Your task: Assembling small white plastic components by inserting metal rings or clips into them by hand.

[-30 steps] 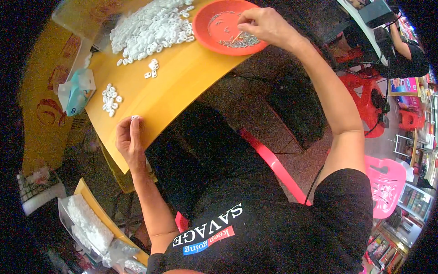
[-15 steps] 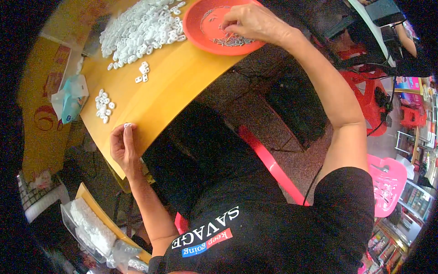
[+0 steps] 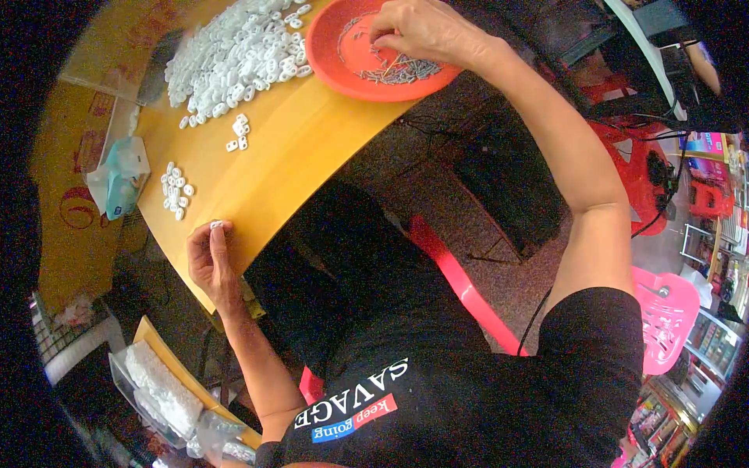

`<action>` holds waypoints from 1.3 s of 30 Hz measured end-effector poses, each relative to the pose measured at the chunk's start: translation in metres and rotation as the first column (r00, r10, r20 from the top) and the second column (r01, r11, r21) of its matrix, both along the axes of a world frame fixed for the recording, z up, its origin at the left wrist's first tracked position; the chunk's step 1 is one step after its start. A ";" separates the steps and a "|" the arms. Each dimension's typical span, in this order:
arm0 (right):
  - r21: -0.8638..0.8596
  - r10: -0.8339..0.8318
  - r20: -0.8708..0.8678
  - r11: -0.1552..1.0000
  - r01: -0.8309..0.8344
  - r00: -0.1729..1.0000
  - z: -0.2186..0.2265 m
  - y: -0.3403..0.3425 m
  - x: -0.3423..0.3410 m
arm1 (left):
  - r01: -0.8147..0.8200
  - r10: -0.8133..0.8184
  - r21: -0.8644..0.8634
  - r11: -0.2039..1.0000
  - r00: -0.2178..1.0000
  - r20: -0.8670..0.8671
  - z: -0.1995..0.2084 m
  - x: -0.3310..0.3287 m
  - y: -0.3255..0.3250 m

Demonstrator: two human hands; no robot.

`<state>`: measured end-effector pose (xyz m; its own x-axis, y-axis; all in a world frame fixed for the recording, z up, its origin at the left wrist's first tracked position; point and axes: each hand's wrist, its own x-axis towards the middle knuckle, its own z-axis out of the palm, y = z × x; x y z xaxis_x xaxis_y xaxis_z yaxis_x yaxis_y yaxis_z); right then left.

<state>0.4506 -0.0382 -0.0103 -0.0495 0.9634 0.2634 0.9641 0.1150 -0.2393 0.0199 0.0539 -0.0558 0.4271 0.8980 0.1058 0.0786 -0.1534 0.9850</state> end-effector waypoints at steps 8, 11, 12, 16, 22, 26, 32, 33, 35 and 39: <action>-0.020 -0.067 0.038 0.997 0.068 0.997 -0.005 -0.002 -0.001 | -0.008 0.009 0.013 1.000 0.999 -0.031 0.002 0.001 -0.001; 0.001 -0.089 0.061 0.996 0.089 0.994 -0.007 -0.005 0.003 | -0.005 0.006 0.025 1.000 0.999 -0.035 0.001 0.002 -0.002; -0.008 -0.092 0.060 0.996 0.093 0.994 -0.007 -0.006 0.004 | -0.006 0.006 0.021 1.000 0.999 -0.033 0.000 0.001 -0.002; 0.051 -0.053 0.069 0.997 0.050 0.996 -0.002 -0.007 0.006 | -0.014 0.013 -0.041 0.999 1.000 -0.006 -0.001 0.000 -0.001; 0.040 -0.073 0.074 0.997 0.070 0.995 0.001 -0.004 0.006 | -0.013 0.013 0.011 1.000 1.000 -0.020 0.001 0.002 -0.002; 0.068 -0.091 0.101 0.994 0.084 0.991 -0.005 0.000 0.000 | -0.006 0.007 0.031 0.999 0.999 -0.031 -0.001 0.001 0.000; 0.006 -0.134 0.093 0.991 0.134 0.987 -0.005 0.009 0.009 | -0.001 0.003 0.034 0.999 0.999 -0.044 0.001 0.002 -0.001; -0.032 -0.142 0.072 0.989 0.145 0.987 -0.005 0.009 0.011 | 0.000 0.001 0.020 1.000 0.999 -0.034 0.001 0.001 -0.001; -0.034 -0.173 0.054 0.984 0.175 0.983 -0.003 0.009 0.016 | 0.003 -0.002 0.021 1.000 0.999 -0.036 0.002 0.002 -0.002; 0.009 -0.159 0.071 0.987 0.159 0.985 0.010 0.010 0.014 | 0.008 -0.007 0.023 1.000 0.998 -0.055 0.005 0.002 -0.002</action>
